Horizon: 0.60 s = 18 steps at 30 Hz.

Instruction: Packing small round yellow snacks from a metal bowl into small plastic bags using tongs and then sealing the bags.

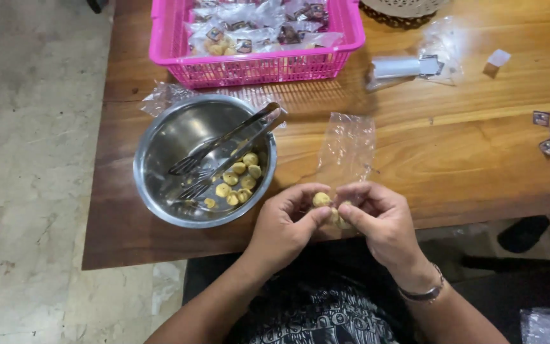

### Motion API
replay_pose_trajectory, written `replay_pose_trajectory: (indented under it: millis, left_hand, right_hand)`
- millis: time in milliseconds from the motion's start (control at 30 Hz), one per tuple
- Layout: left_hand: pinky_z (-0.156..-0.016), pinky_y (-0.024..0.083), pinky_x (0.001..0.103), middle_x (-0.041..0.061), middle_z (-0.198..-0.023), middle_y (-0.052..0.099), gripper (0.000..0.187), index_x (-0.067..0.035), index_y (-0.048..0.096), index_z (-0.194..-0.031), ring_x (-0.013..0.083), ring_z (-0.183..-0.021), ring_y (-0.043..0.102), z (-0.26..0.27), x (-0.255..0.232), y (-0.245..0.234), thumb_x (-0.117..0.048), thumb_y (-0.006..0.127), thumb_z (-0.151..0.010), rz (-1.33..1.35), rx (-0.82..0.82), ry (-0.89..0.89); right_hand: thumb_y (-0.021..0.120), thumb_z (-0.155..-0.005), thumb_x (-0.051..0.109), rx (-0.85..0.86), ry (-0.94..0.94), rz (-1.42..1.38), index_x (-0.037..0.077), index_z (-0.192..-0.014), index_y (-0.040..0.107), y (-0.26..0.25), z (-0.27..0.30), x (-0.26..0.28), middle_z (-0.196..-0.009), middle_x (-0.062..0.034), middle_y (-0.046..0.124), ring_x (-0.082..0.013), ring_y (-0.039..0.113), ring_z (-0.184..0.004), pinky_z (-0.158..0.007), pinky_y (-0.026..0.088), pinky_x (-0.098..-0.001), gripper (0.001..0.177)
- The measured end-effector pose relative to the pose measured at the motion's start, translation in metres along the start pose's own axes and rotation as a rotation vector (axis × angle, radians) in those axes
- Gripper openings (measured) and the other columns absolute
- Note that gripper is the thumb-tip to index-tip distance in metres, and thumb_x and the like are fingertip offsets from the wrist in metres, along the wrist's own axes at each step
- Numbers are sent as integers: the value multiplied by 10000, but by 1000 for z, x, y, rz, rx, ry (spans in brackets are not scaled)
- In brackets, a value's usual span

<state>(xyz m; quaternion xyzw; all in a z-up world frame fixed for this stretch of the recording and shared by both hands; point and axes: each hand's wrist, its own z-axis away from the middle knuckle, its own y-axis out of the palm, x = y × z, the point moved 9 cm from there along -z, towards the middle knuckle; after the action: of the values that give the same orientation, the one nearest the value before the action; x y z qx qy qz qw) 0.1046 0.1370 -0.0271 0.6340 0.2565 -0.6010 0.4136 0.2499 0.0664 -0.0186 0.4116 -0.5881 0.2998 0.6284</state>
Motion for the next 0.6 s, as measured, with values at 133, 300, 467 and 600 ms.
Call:
replay_pose_trajectory:
  millis: [133,300,467,600]
  left_hand:
    - [-657,616,315,102,-860,737,270,-28,750,-1189,122,-791,652,-18,0,0,-50,722,-921,-14,19,42]
    - [-711,605,293,87,-887,715,286,-20,715,-1239,120,-831,636,-35,18,1,-59,686,-957,21,16,72]
    - [-710,567,248,30,-875,687,359,-84,739,-1203,79,-811,604,-42,29,4,-96,810,-851,-14,17,120]
    - [-692,557,285,54,-865,710,264,-95,771,-1069,99,-778,618,-40,23,4,-73,833,-813,-67,-30,184]
  right_hand:
    - [664,-922,-13,39,9,-88,-74,-1069,732,5,-17,6,-698,-8,562,-7,503,-567,-470,492,-175,173]
    - [663,-941,-21,-1,-24,-6,-69,-1082,737,-13,-30,-20,-756,-70,637,-45,556,-659,-570,524,-215,166]
    - [755,-880,-28,-58,-62,31,-47,-1049,746,-18,-28,-23,-710,-52,654,-45,585,-639,-595,500,-183,171]
    - [735,-913,-31,-56,-93,40,-52,-1057,735,-16,-22,-16,-725,-53,647,-55,551,-651,-605,489,-211,145]
